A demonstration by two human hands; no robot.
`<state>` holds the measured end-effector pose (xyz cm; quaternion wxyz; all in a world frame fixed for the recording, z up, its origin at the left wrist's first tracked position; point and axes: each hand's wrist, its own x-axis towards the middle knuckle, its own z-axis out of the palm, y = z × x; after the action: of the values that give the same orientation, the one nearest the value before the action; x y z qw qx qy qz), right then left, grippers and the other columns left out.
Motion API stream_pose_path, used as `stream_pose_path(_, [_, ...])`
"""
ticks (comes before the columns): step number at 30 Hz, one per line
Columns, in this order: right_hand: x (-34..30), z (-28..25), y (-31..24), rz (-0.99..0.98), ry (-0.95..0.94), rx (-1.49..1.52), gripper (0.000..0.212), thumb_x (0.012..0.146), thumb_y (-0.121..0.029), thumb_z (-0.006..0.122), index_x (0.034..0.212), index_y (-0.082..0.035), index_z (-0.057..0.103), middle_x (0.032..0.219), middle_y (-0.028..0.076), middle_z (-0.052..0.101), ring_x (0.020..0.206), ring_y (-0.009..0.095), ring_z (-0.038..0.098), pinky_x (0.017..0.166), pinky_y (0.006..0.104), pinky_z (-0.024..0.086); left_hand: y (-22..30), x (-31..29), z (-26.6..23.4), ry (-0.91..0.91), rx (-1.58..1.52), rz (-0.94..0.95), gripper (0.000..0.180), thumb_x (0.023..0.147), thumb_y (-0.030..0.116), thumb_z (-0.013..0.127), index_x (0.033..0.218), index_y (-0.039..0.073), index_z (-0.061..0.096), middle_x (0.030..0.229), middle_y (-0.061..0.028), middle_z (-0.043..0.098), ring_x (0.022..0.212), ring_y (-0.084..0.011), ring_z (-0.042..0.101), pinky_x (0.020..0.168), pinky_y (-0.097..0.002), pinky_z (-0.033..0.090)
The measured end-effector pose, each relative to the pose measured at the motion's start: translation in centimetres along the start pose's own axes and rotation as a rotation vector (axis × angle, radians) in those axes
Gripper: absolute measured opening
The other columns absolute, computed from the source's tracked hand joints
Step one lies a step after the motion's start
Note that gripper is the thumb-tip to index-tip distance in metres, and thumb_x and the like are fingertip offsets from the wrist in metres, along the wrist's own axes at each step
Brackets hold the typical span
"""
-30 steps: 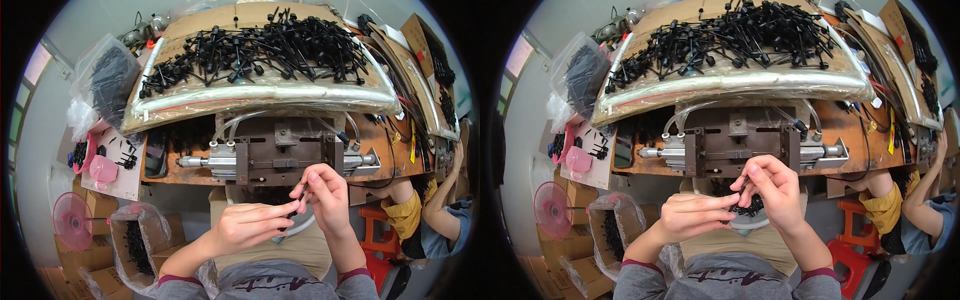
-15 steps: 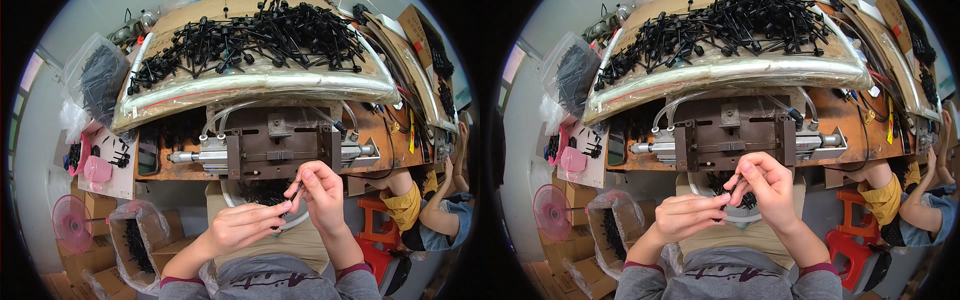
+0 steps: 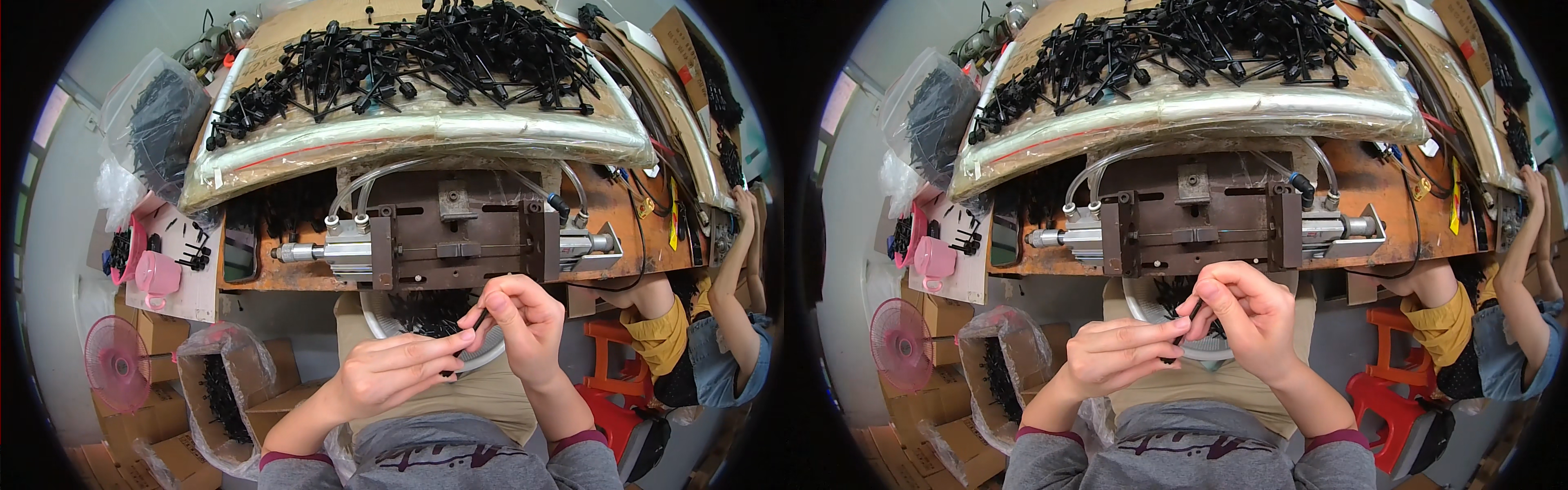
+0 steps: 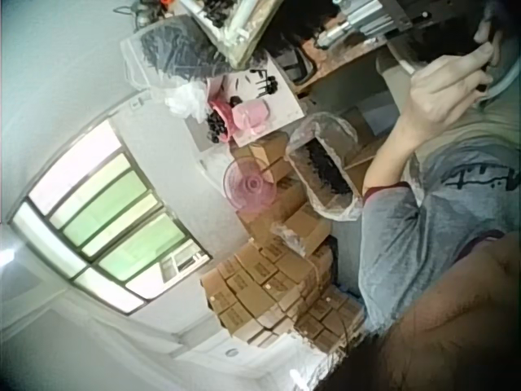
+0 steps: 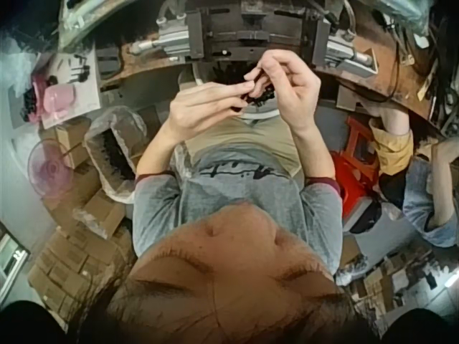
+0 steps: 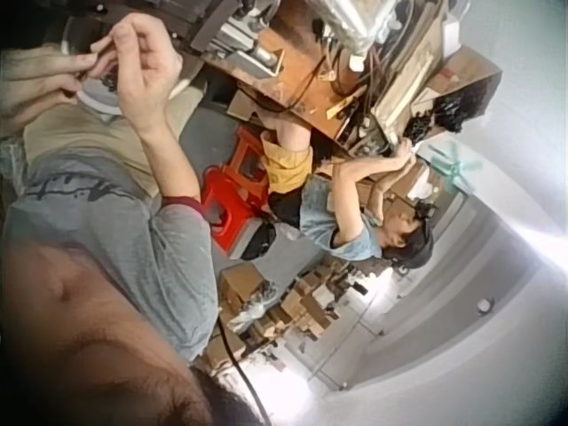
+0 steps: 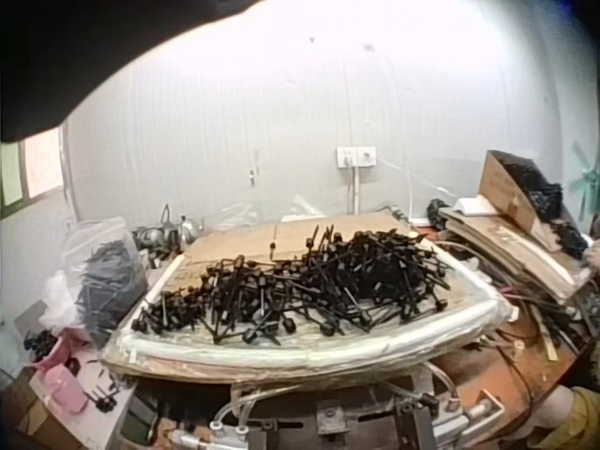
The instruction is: Manually assembling small black cable connectors using a mechanical assembly jig at a workstation.
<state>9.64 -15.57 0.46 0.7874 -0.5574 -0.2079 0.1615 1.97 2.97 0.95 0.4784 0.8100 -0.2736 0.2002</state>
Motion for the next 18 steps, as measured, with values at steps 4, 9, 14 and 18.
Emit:
stream_pose_path(4, [-0.03, -0.03, -0.04, 0.008, -0.011, 0.004, 0.015, 0.099, -0.005, 0.053, 0.102, 0.007, 0.059, 0.082, 0.017, 0.068, 0.062, 0.016, 0.066, 0.055, 0.0260, 0.055, -0.05, -0.04, -0.05, -0.002, -0.010, -0.004, 0.021, 0.072, 0.002, 0.077, 0.090, -0.007, 0.071, 0.115, -0.0169, 0.067, 0.076, -0.0236, 0.069, 0.062, -0.0290, 0.057])
stream_pose_path(9, [0.02, -0.07, 0.09, 0.025, -0.021, 0.028, 0.014, 0.099, -0.005, 0.052, 0.102, 0.008, 0.059, 0.082, 0.017, 0.068, 0.062, 0.016, 0.067, 0.054, 0.0264, 0.055, -0.05, -0.22, 0.09, 0.003, -0.022, -0.018, 0.021, 0.072, 0.002, 0.076, 0.090, -0.007, 0.071, 0.115, -0.0172, 0.067, 0.078, -0.0240, 0.070, 0.063, -0.0293, 0.057])
stream_pose_path(14, [-0.10, -0.06, 0.00, 0.028, -0.027, 0.043, 0.014, 0.099, -0.004, 0.051, 0.102, 0.007, 0.059, 0.082, 0.017, 0.068, 0.062, 0.017, 0.067, 0.054, 0.0265, 0.056, -0.05, -0.41, 0.25, 0.011, -0.031, -0.024, 0.020, 0.072, 0.002, 0.076, 0.090, -0.007, 0.071, 0.116, -0.0172, 0.067, 0.079, -0.0242, 0.070, 0.065, -0.0296, 0.058])
stream_pose_path(18, [-0.21, -0.17, 0.05, 0.021, -0.029, 0.034, 0.014, 0.099, -0.004, 0.051, 0.102, 0.007, 0.058, 0.082, 0.017, 0.069, 0.062, 0.017, 0.067, 0.054, 0.0264, 0.056, 0.13, -0.27, 0.27, 0.006, -0.034, -0.035, 0.020, 0.073, 0.002, 0.075, 0.090, -0.007, 0.071, 0.116, -0.0169, 0.067, 0.080, -0.0244, 0.070, 0.067, -0.0299, 0.058])
